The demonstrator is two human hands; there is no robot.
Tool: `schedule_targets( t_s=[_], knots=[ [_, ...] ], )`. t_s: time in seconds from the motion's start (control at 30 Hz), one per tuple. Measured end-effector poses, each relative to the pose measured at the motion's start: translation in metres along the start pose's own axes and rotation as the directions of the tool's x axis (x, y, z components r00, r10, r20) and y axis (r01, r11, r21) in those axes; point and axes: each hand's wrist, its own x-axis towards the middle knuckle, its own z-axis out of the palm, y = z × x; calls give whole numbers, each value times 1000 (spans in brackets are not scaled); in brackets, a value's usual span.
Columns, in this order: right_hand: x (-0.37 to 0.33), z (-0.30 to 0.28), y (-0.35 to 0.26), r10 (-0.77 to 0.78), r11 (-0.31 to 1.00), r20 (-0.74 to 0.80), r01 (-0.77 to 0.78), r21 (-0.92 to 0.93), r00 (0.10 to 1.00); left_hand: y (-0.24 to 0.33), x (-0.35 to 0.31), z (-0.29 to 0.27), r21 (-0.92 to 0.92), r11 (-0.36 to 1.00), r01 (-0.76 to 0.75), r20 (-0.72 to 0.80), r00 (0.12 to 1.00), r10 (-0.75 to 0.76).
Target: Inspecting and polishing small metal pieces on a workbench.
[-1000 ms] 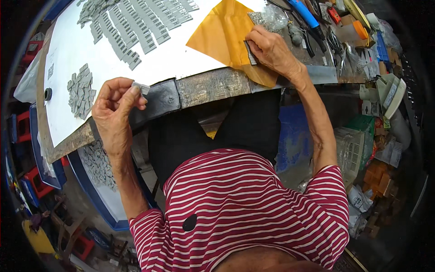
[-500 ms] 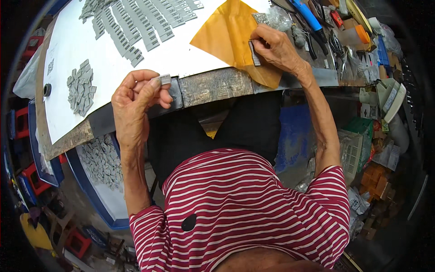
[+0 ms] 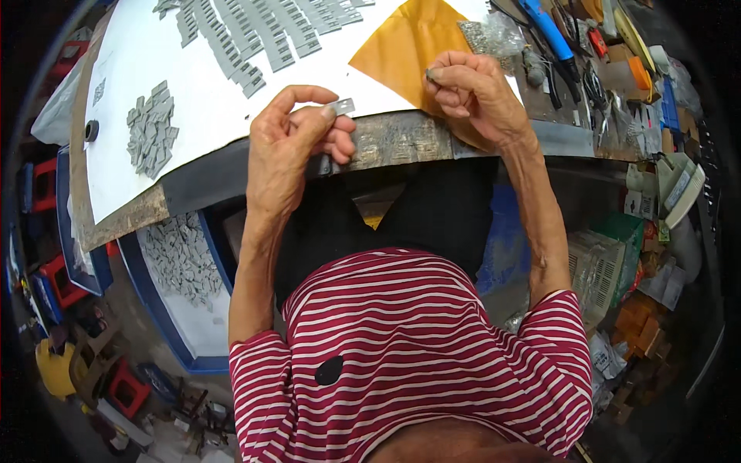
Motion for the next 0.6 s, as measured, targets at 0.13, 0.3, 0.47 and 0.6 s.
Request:
schedule_targets(
  t_s=[0.13, 0.3, 0.47, 0.6],
  knots=[
    [6, 16, 5, 96, 985, 98, -108, 132, 991, -3, 0, 0, -6, 1000, -15, -4, 1000, 15],
    [6, 37, 4, 122, 976, 122, -142, 167, 985, -5, -2, -4, 9, 999, -33, -17, 999, 33],
    [8, 51, 12, 49, 991, 80, -58, 120, 996, -8, -3, -7, -33, 998, -46, 2, 999, 46],
    [9, 61, 18, 17, 998, 34, -19, 62, 999, -10, -3, -8, -24, 999, -46, 2, 999, 46]
  ],
)
